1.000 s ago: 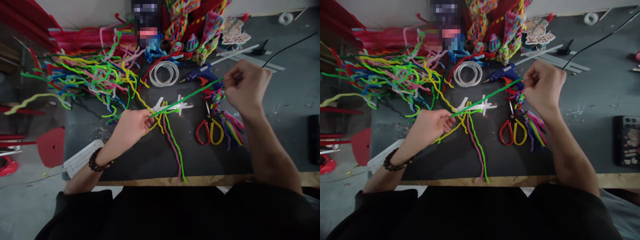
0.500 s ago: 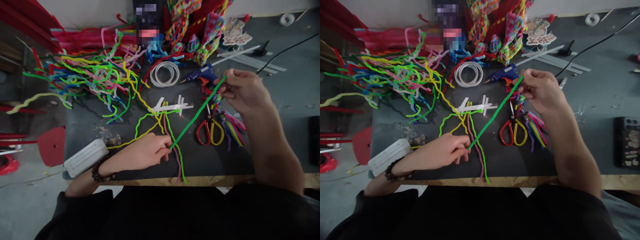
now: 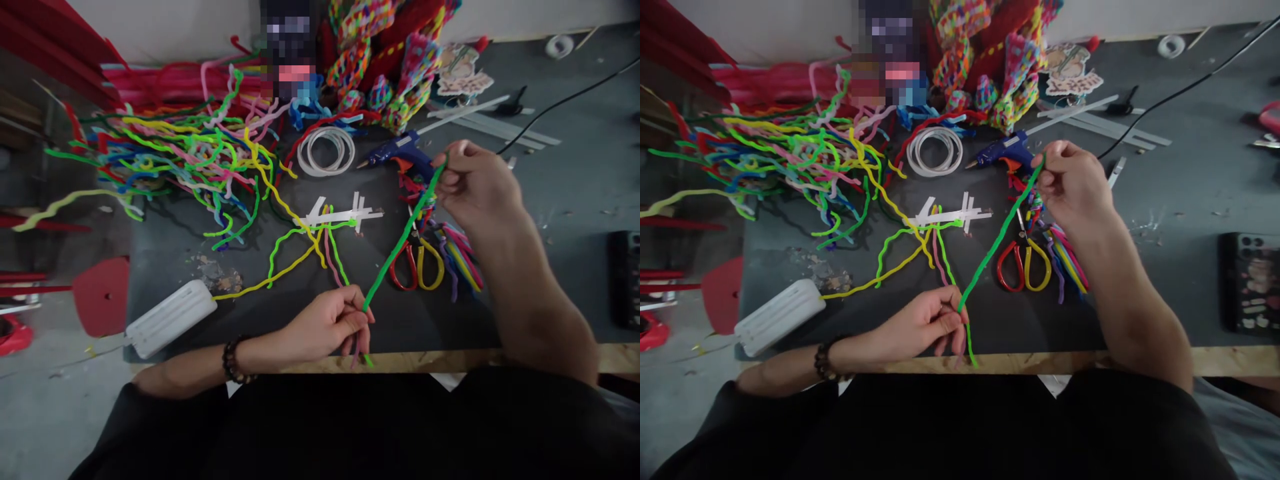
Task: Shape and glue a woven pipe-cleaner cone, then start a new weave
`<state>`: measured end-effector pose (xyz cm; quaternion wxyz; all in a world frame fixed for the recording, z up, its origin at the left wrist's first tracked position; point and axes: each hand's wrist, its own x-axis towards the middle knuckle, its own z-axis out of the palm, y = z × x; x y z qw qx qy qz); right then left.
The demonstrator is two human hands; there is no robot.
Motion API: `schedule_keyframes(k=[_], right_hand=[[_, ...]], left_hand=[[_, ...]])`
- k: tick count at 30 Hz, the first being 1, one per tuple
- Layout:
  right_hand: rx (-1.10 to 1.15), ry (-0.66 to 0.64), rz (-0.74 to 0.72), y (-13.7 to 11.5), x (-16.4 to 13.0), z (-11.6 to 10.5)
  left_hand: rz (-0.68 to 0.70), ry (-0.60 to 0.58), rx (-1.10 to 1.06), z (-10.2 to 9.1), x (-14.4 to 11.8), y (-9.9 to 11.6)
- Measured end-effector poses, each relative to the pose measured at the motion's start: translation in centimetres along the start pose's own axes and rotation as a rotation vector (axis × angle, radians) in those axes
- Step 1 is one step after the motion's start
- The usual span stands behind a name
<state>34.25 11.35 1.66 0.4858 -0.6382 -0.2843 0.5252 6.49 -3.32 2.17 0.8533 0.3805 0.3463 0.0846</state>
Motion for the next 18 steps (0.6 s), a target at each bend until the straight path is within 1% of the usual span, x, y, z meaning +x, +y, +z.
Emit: schedule_keyframes(k=[1,2,3,5,6,7,9,11,13,14,16,17,18], right_hand=[[0.002,-0.011,-0.005,0.2,-0.2,0.4],[0.015,-0.063,0.006,0.4,-0.7,0.8],[0.020,-0.142,0.029,0.5,-1.4,1.3],[-0.009,-0.299,0.106,0.8,-3.3,2.2],[-0.060,-0.341,0.132,1.0,-4.2,2.7],[-0.117,-0.385,0.121,1.2,-5.2,3.1],[-0.238,-0.475,0.042,1.5,-6.7,3.7],[-0.345,-0.523,-0.039,1.8,-7.5,3.9],[-0.487,-0.503,-0.124,1.9,-7.7,3.9],[-0.588,-0.472,-0.186,1.9,-7.7,3.8],[-0.808,-0.392,-0.331,1.7,-7.5,3.5],[-0.900,-0.361,-0.388,1.5,-7.5,3.4],[-0.975,-0.345,-0.422,1.3,-7.5,3.2]], left_hand=[[0.018,0.041,-0.081,0.5,0.1,-0.8],[0.019,0.057,-0.128,1.0,0.1,-1.5],[0.020,0.059,-0.146,1.3,0.1,-2.1],[0.034,0.058,-0.116,1.8,-0.1,-2.5],[0.040,0.055,-0.080,1.9,-0.2,-2.4],[0.045,0.054,-0.039,1.9,-0.4,-2.2],[0.048,0.057,0.063,1.8,-0.8,-1.7],[0.063,0.069,0.192,1.7,-1.1,-1.1],[0.099,0.101,0.376,1.7,-1.4,-0.6],[0.117,0.094,0.485,1.6,-1.5,-0.3],[0.148,0.025,0.723,1.5,-1.7,0.4],[0.148,-0.012,0.853,1.4,-1.8,0.8],[0.137,-0.019,0.992,1.2,-1.9,1.2]])
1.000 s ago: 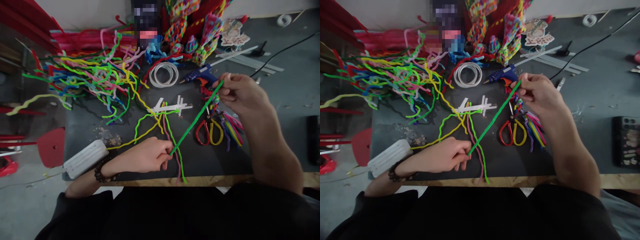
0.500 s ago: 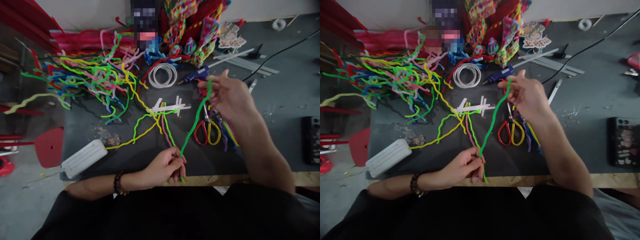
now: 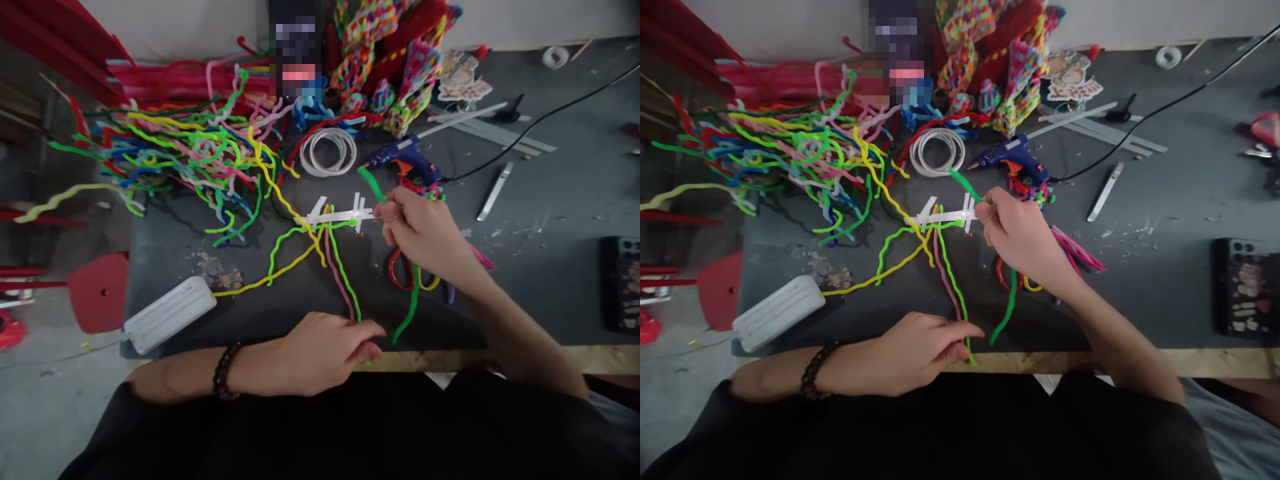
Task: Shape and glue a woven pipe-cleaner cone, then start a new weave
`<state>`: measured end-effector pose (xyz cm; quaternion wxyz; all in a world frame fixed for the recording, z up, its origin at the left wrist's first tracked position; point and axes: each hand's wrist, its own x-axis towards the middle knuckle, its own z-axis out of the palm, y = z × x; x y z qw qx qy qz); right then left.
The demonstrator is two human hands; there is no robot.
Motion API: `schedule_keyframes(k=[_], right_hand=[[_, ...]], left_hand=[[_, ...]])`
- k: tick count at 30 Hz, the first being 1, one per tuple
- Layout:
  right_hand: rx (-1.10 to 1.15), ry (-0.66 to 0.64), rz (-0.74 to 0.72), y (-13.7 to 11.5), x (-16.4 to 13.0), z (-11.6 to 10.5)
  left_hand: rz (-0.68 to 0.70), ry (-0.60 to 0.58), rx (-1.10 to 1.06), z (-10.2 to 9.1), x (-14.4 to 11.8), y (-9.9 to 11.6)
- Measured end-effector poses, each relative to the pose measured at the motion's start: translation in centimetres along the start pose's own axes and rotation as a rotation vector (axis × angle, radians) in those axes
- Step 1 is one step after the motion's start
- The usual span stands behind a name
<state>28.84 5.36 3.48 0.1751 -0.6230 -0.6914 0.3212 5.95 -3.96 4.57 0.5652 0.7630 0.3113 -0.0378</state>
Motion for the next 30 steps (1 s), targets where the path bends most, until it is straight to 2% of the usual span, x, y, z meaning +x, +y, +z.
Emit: schedule_keyframes(k=[2,5,7,9,11,16,20,23,27,30], right_hand=[[-0.105,-0.021,0.001,-0.2,-0.2,-0.5],[-0.179,-0.045,0.016,-0.7,-0.8,-1.0],[-0.217,-0.037,0.016,-1.0,-1.3,-1.1],[-0.319,-0.012,0.023,-1.1,-1.7,-1.0],[-0.471,-0.015,0.027,-1.1,-2.0,-0.8],[-0.750,-0.134,0.020,-0.8,-2.0,0.0],[-0.711,-0.172,-0.042,-0.6,-1.7,0.7],[-0.660,-0.163,-0.073,-0.7,-1.4,1.3],[-0.603,-0.124,-0.038,-0.3,-0.8,2.5],[-0.531,-0.072,-0.072,0.4,-0.3,3.5]], left_hand=[[-0.111,0.082,0.315,-1.1,-0.2,0.0],[-0.370,0.351,0.736,-2.8,-0.5,-0.4],[-0.477,0.434,0.869,-3.5,-0.6,-1.0],[-0.535,0.446,0.932,-3.7,-0.4,-1.5],[-0.561,0.433,0.966,-3.5,-0.2,-1.9],[-0.556,0.347,0.955,-3.4,0.5,-2.2],[-0.574,0.248,0.893,-4.0,0.7,-1.7],[-0.511,0.162,0.812,-4.3,0.9,-1.5],[-0.429,0.219,0.727,-4.1,1.1,-1.9],[-0.399,0.283,0.744,-3.8,1.1,-2.4]])
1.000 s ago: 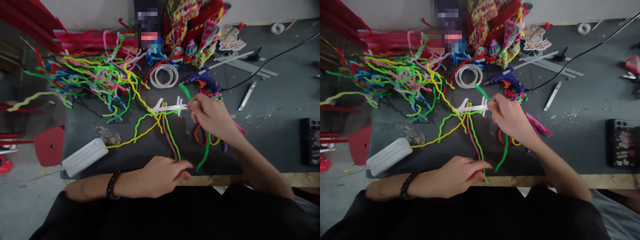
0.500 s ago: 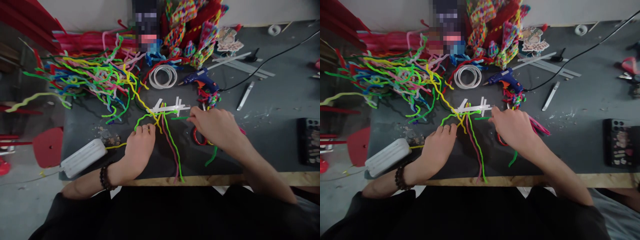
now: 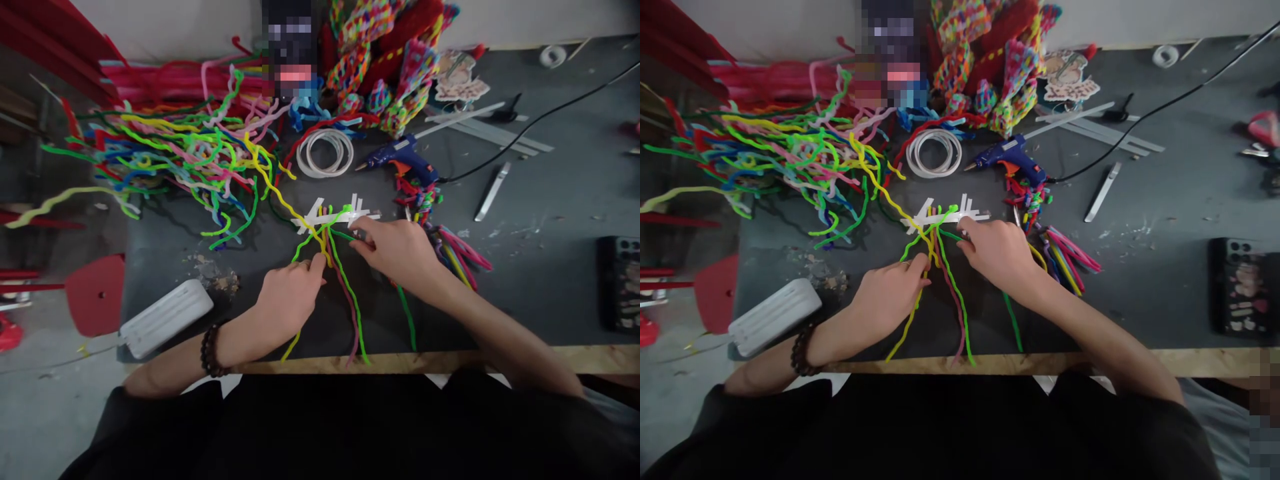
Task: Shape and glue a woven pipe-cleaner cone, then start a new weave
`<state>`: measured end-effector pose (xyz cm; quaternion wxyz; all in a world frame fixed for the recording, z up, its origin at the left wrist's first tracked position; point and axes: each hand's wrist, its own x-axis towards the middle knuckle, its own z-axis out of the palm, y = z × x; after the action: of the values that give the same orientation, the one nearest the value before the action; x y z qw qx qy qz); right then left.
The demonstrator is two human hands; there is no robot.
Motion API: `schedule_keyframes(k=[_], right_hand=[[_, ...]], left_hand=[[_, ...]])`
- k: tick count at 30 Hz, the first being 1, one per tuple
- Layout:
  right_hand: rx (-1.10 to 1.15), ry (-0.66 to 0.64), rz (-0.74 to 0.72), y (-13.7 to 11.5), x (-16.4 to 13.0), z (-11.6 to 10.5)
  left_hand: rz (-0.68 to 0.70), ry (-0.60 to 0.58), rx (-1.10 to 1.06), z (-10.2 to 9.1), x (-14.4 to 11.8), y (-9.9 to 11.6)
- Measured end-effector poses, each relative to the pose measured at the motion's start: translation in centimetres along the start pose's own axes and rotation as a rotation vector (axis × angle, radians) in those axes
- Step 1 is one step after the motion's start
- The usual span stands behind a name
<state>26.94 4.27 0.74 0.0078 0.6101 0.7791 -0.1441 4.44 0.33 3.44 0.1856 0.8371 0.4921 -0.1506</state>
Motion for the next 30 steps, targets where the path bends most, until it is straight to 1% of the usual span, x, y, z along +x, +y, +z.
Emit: schedule_keyframes(k=[5,7,9,12,14,17,20,22,25,26,29,30], right_hand=[[0.091,0.061,-0.009,0.1,0.3,0.8],[0.111,0.076,-0.011,0.0,0.1,0.8],[0.116,0.075,-0.007,-0.1,0.1,0.7],[0.143,0.048,-0.006,-0.2,0.1,0.8],[0.174,0.044,-0.003,-0.2,0.1,0.9],[0.191,0.051,0.003,-0.3,0.2,1.2],[0.157,0.032,-0.010,-0.5,0.2,1.6],[0.126,0.026,-0.008,-0.7,0.2,1.8],[0.097,0.017,-0.019,-0.7,0.2,2.0],[0.092,0.013,-0.027,-0.7,0.2,2.0],[0.082,0.012,-0.043,-0.7,0.2,1.9],[0.080,0.014,-0.042,-0.7,0.2,1.8]], left_hand=[[-0.066,0.230,0.139,0.2,0.6,-0.6],[-0.115,0.256,0.149,0.1,1.2,-1.1],[-0.134,0.217,0.114,-0.1,1.7,-1.9],[-0.127,0.115,0.051,-0.9,2.1,-3.4],[-0.150,0.082,0.078,-1.6,1.9,-4.4],[-0.174,0.096,0.142,-2.5,1.6,-5.4],[-0.212,0.106,0.157,-2.6,2.0,-5.6],[-0.191,0.053,0.156,-2.6,2.5,-5.6],[-0.126,-0.071,0.177,-3.2,2.8,-6.2],[-0.138,-0.091,0.200,-3.5,2.6,-6.7],[-0.278,-0.081,0.280,-5.2,1.7,-8.5],[-0.291,-0.089,0.283,-5.8,1.2,-9.2]])
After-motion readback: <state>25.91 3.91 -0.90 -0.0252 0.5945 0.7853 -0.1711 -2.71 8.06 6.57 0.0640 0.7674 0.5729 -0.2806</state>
